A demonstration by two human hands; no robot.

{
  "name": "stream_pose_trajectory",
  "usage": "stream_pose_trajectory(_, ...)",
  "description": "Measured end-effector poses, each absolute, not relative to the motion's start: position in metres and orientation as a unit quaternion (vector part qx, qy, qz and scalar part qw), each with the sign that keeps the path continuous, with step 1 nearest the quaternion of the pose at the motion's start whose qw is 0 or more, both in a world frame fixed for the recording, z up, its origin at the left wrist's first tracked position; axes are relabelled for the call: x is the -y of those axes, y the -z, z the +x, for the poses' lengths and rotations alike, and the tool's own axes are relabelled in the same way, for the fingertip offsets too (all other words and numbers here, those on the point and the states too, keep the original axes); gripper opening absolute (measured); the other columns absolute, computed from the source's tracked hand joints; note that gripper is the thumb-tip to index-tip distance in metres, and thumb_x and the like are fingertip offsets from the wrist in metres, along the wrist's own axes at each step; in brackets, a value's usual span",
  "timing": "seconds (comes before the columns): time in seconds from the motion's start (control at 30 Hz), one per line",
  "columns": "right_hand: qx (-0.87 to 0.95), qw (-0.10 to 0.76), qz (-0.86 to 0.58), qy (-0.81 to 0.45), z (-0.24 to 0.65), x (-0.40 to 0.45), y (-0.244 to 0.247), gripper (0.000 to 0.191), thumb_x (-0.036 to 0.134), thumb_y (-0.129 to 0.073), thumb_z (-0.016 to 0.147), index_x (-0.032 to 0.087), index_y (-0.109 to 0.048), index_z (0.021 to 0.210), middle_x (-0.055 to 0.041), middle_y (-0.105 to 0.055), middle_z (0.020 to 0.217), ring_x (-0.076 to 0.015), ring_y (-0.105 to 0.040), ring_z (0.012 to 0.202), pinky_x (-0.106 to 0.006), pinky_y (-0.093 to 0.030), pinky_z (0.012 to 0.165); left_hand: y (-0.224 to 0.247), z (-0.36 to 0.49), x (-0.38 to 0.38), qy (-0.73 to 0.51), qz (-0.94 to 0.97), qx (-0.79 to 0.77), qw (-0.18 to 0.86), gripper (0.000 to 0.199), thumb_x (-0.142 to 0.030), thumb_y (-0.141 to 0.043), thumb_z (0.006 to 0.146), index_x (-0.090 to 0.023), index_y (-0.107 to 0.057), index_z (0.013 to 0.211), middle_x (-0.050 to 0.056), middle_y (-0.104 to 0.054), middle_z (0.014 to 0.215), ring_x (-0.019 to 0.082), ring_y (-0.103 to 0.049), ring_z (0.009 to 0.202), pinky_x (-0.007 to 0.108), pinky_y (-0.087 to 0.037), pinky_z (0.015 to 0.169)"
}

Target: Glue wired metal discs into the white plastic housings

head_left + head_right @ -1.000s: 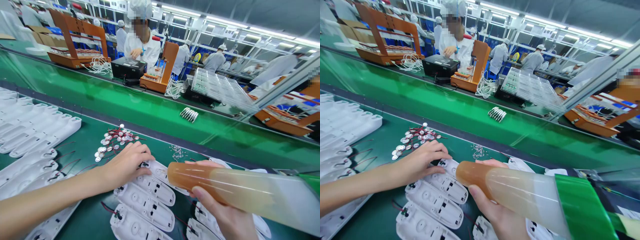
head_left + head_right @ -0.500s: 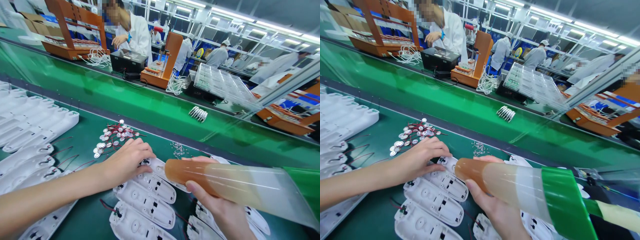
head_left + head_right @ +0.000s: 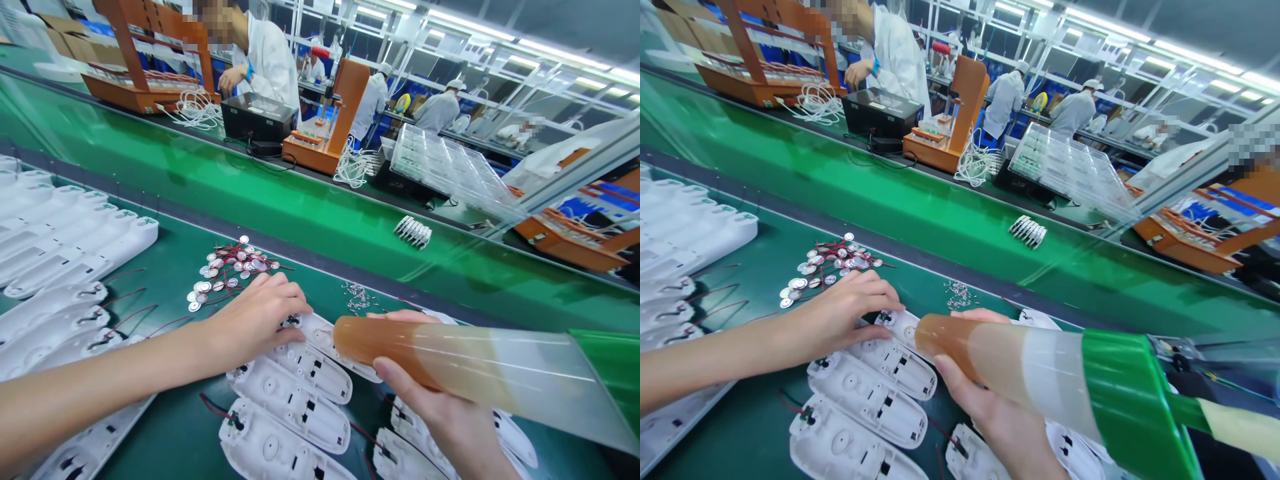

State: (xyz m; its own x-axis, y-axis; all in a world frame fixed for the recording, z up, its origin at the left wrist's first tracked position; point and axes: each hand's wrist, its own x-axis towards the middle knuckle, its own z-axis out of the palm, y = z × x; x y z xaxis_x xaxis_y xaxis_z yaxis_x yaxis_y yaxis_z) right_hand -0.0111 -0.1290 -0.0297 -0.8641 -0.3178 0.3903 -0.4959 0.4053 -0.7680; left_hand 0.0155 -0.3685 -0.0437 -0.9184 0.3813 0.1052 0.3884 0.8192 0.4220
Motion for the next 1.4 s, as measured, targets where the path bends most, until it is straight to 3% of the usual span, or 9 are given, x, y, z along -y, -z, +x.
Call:
stream_pose_trajectory(0.3, 0.856, 0.064, 0.164, -0.487, 0.001, 0.136, 0.018, 0.031, 0.047, -0.064, 0.073, 0.026, -0.056, 0.095, 0.0013, -0.060, 0.097, -0.0149, -0.058, 0.087, -0.024, -0.048, 0.081, 0.044, 0.016, 0.368, 0.223, -0.200, 0.954, 0.007, 0.021, -0.025, -0.064, 0.081, -0.024, -0.060, 0.101, -0.002, -0.057, 0.099, 0.016, -0.044, 0.089, 0.030, -0.026, 0.077)
stream_pose_trajectory(0.57, 0.855, 0.116, 0.251, -0.438, -0.010, 0.130, 0.031, 0.034, 0.049, -0.063, 0.073, 0.026, -0.057, 0.097, -0.0023, -0.062, 0.092, -0.0200, -0.061, 0.076, -0.033, -0.052, 0.072, 0.043, 0.015, 0.368, 0.218, -0.203, 0.955, 0.009, 0.021, -0.025, -0.064, 0.081, -0.024, -0.061, 0.101, -0.003, -0.057, 0.098, 0.016, -0.044, 0.089, 0.031, -0.026, 0.078)
stream_pose_trajectory(0.77, 0.838, 0.073, 0.199, -0.502, -0.007, 0.141, 0.023, 0.037, 0.049, -0.066, 0.069, 0.023, -0.057, 0.094, -0.0034, -0.062, 0.091, -0.0201, -0.061, 0.076, -0.036, -0.051, 0.078, 0.044, 0.016, 0.367, 0.212, -0.201, 0.956, 0.024, 0.021, -0.026, -0.066, 0.080, -0.024, -0.061, 0.101, -0.003, -0.058, 0.097, 0.015, -0.045, 0.088, 0.029, -0.027, 0.076)
stream_pose_trajectory(1.03, 0.855, 0.014, 0.098, -0.509, -0.003, 0.141, 0.018, 0.054, 0.057, -0.065, 0.065, 0.018, -0.057, 0.101, -0.0029, -0.058, 0.063, -0.0211, -0.058, 0.060, -0.036, -0.048, 0.060, 0.043, 0.018, 0.365, 0.207, -0.188, 0.960, 0.021, 0.023, -0.025, -0.067, 0.079, -0.024, -0.062, 0.101, -0.002, -0.059, 0.098, 0.016, -0.045, 0.088, 0.029, -0.027, 0.076)
stream_pose_trajectory(1.2, 0.861, 0.063, 0.189, -0.468, -0.012, 0.132, 0.026, 0.047, 0.057, -0.062, 0.069, 0.019, -0.059, 0.097, -0.0001, -0.054, 0.053, -0.0215, -0.058, 0.060, -0.039, -0.049, 0.073, 0.043, 0.017, 0.366, 0.204, -0.192, 0.960, 0.022, 0.021, -0.026, -0.066, 0.079, -0.025, -0.062, 0.100, -0.003, -0.058, 0.098, 0.015, -0.045, 0.088, 0.029, -0.027, 0.075)
stream_pose_trajectory(1.4, 0.860, 0.068, 0.164, -0.478, -0.012, 0.129, 0.030, 0.048, 0.056, -0.064, 0.068, 0.018, -0.058, 0.097, -0.0003, -0.056, 0.056, -0.0201, -0.058, 0.060, -0.038, -0.049, 0.077, 0.042, 0.016, 0.367, 0.215, -0.191, 0.958, 0.009, 0.019, -0.026, -0.065, 0.080, -0.024, -0.061, 0.099, -0.004, -0.058, 0.098, 0.016, -0.045, 0.089, 0.029, -0.026, 0.077)
